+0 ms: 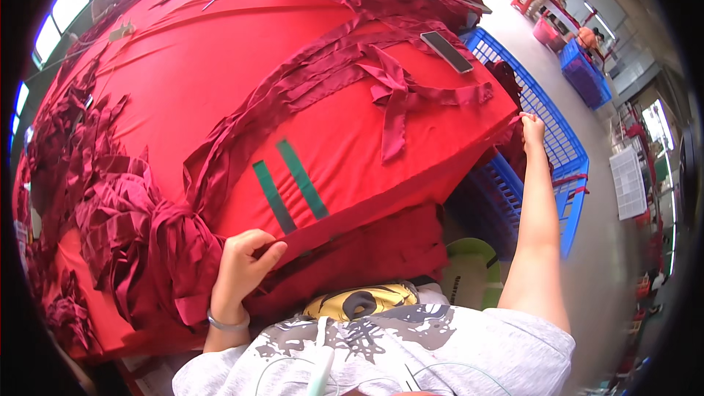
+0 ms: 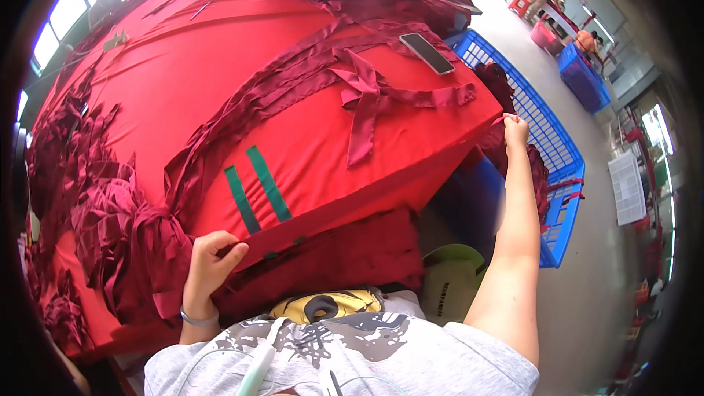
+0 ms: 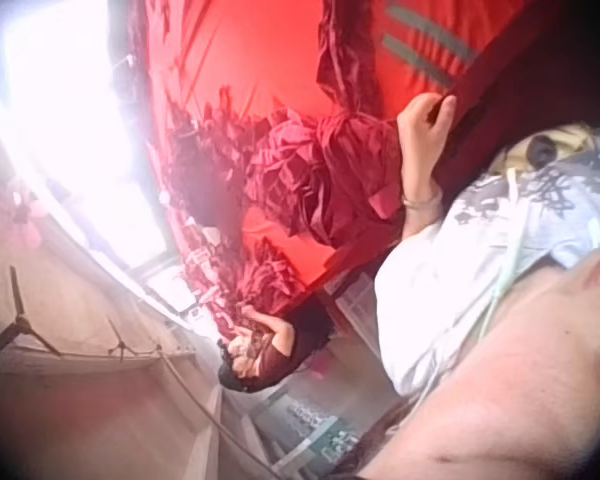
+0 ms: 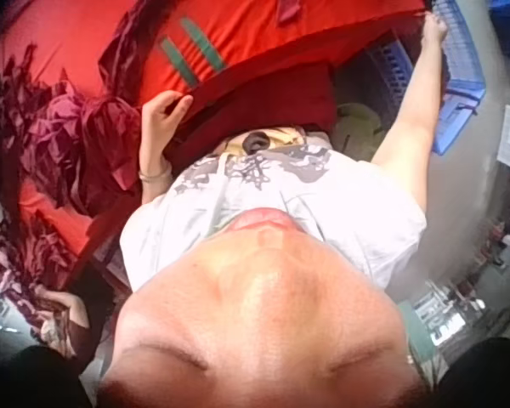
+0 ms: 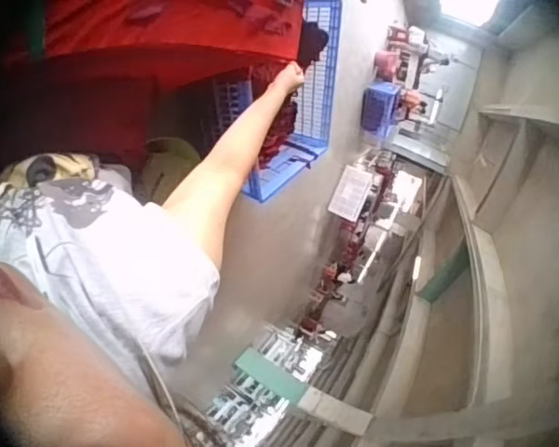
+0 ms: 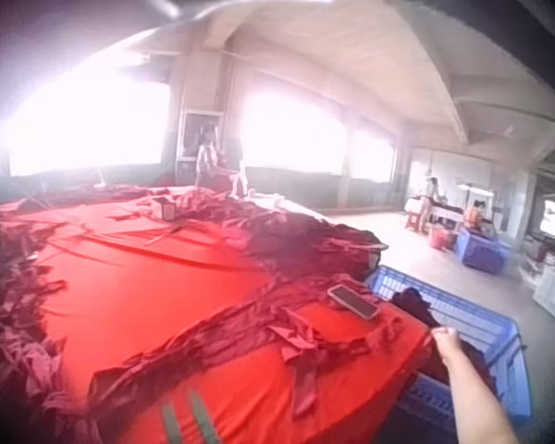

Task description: The person uses a small orange utility knife to cut long strips from a large piece of maroon fabric laid on a red work table. They align the blade with the fabric edge, slice through the material, and pull the cut strip away to reveal the remaining piece, repeating this process multiple times.

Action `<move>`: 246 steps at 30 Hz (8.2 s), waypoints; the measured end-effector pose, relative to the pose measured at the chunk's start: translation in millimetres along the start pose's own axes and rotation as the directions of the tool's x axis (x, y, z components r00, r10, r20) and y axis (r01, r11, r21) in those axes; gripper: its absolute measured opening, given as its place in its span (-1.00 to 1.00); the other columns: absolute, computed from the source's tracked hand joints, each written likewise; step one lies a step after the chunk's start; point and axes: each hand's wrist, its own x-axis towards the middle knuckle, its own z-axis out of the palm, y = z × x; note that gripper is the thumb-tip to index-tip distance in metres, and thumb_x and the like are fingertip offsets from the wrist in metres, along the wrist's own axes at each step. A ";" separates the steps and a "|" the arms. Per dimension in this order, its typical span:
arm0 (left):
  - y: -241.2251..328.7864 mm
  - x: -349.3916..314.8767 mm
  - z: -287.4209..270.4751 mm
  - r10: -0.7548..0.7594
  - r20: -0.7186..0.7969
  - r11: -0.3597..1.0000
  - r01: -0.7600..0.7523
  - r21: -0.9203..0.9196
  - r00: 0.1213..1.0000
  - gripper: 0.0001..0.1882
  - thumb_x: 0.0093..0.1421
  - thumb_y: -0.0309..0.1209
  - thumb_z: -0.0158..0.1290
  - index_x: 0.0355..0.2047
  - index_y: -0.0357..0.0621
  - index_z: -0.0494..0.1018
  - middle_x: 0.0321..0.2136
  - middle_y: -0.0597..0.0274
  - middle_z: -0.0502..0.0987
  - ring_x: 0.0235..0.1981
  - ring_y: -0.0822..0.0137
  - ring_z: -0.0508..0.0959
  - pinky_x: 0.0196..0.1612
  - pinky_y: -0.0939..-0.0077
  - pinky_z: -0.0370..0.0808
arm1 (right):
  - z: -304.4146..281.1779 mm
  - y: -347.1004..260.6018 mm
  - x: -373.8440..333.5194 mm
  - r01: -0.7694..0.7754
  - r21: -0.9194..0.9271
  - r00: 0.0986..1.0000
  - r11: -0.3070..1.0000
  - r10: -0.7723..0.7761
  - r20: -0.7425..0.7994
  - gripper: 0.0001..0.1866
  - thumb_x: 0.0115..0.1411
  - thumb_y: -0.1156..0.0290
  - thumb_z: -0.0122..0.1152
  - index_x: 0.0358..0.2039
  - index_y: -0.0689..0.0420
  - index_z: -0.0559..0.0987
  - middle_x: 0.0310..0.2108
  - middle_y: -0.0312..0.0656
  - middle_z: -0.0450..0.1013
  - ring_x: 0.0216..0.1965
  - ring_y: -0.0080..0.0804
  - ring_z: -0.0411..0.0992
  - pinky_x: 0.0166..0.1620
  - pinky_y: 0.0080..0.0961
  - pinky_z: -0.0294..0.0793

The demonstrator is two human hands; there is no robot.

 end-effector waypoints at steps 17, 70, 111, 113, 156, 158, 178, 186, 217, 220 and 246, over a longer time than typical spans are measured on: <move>18.3 -0.7 26.4 -0.090 -0.264 0.882 0.200 0.426 0.960 -0.82 0.09 -0.37 0.16 -0.45 -0.27 0.52 -0.56 0.02 0.52 -0.47 0.05 0.53 -0.34 0.22 0.42 | 74.0 -66.5 28.8 0.127 -0.868 0.989 0.480 -0.129 0.074 -0.61 0.09 0.28 0.02 -0.08 0.11 0.59 0.00 0.07 0.45 0.01 0.03 0.47 0.03 -0.10 0.49; 9.7 -33.2 88.0 0.162 -0.243 0.832 0.000 0.554 0.956 -0.46 -0.02 -0.37 0.19 0.04 -0.10 0.45 0.09 0.16 0.41 0.08 0.13 0.40 0.12 0.27 0.38 | 104.5 -165.7 -396.8 0.811 0.313 0.177 0.494 -0.717 0.674 -0.63 0.08 0.44 0.22 -0.05 0.15 0.57 -0.58 -0.19 0.40 -0.62 -0.25 0.45 -0.54 -0.35 0.44; 6.5 -32.1 89.6 0.180 -0.212 0.782 -0.009 0.623 0.961 -0.48 -0.06 -0.44 0.15 0.01 0.08 0.49 0.13 0.21 0.36 0.08 0.17 0.38 0.08 0.29 0.39 | 121.2 -162.3 -397.4 0.870 0.255 0.183 0.422 -0.757 0.627 -0.63 0.07 0.47 0.23 -0.06 0.20 0.57 -0.63 -0.20 0.37 -0.65 -0.34 0.43 -0.59 -0.42 0.39; 6.5 -32.5 88.5 0.169 -0.206 0.791 -0.008 0.612 0.964 -0.48 -0.06 -0.44 0.16 0.00 0.09 0.50 0.13 0.22 0.36 0.08 0.18 0.37 0.07 0.29 0.40 | 121.0 -165.3 -393.4 0.841 0.292 0.215 0.456 -0.776 0.593 -0.62 0.05 0.50 0.24 -0.06 0.21 0.57 -0.63 -0.21 0.37 -0.66 -0.34 0.42 -0.59 -0.42 0.38; -1.1 -34.2 92.5 0.213 -0.219 0.771 -0.026 0.636 0.952 -0.45 -0.01 -0.44 0.14 0.07 0.10 0.47 0.12 0.24 0.36 0.10 0.19 0.36 0.07 0.33 0.39 | 171.5 -181.7 -387.1 0.723 0.358 0.193 0.591 -0.670 0.716 -0.95 0.09 0.51 0.12 -0.40 0.16 0.51 -0.45 -0.08 0.47 -0.40 -0.07 0.48 -0.37 -0.21 0.44; -1.0 -36.3 94.5 0.204 -0.234 0.772 -0.009 0.636 0.951 -0.47 -0.01 -0.44 0.14 0.05 0.11 0.48 0.10 0.26 0.38 0.09 0.21 0.37 0.06 0.33 0.39 | 173.2 -181.3 -379.9 0.608 0.335 0.346 0.720 -0.620 0.704 -0.93 0.14 0.53 0.12 -0.35 0.21 0.52 -0.41 -0.03 0.50 -0.39 -0.07 0.51 -0.35 -0.27 0.45; 48.9 25.1 -8.8 0.118 -0.602 0.869 0.212 0.448 0.790 -0.81 0.19 -0.42 0.06 -0.22 -0.19 0.55 -0.15 0.05 0.56 -0.13 0.11 0.56 -0.07 0.27 0.45 | 124.5 -145.9 -343.6 0.321 0.388 0.470 0.864 -0.501 0.727 -0.75 0.15 0.56 0.23 -0.59 0.21 0.35 -0.68 -0.42 0.07 -0.60 -0.73 0.01 -0.56 -0.63 0.01; -47.8 98.8 10.0 -0.005 -0.591 0.536 0.501 0.679 0.806 -0.81 0.16 -0.35 0.03 -0.30 -0.10 0.60 -0.31 0.18 0.55 -0.24 0.11 0.57 -0.17 0.22 0.55 | 100.2 -132.1 -332.9 0.278 0.366 0.479 0.888 -0.458 0.749 -0.74 0.16 0.57 0.23 -0.59 0.21 0.34 -0.66 -0.45 0.09 -0.60 -0.74 0.00 -0.56 -0.66 -0.01; 48.8 -26.1 -53.9 0.117 0.408 0.980 -0.038 -0.195 0.905 -0.85 -0.04 -0.54 0.27 -0.44 -0.34 0.57 -0.62 0.11 0.50 -0.59 0.20 0.52 -0.51 0.43 0.37 | 68.4 -185.1 -166.7 -0.400 0.737 0.899 0.545 0.079 0.430 -0.58 0.30 0.29 0.09 0.12 0.17 0.45 -0.34 -0.27 0.57 -0.51 -0.59 0.47 -0.50 -0.59 0.45; 44.1 -24.5 -52.7 0.064 0.348 0.985 -0.004 -0.172 0.935 -0.85 -0.05 -0.54 0.28 -0.46 -0.33 0.56 -0.66 0.12 0.47 -0.63 0.23 0.48 -0.54 0.46 0.33 | 37.5 -123.1 -76.9 -0.329 0.693 0.929 0.641 0.091 0.358 -0.72 0.33 0.35 0.05 0.00 0.10 0.55 -0.71 -0.46 0.17 -0.76 -0.64 0.02 -0.66 -0.64 0.01; 29.9 -24.3 -31.1 -0.279 -0.095 0.959 0.273 -0.071 0.956 -0.85 0.15 -0.50 0.16 -0.49 -0.37 0.49 -0.72 0.41 0.32 -0.62 0.65 0.27 -0.56 0.67 0.19 | 63.3 -36.4 69.6 -0.773 0.429 0.635 0.468 0.588 0.502 -0.83 0.27 0.42 -0.02 -0.20 0.16 0.49 -0.33 -0.12 0.58 -0.67 -0.52 0.35 -0.66 -0.67 0.16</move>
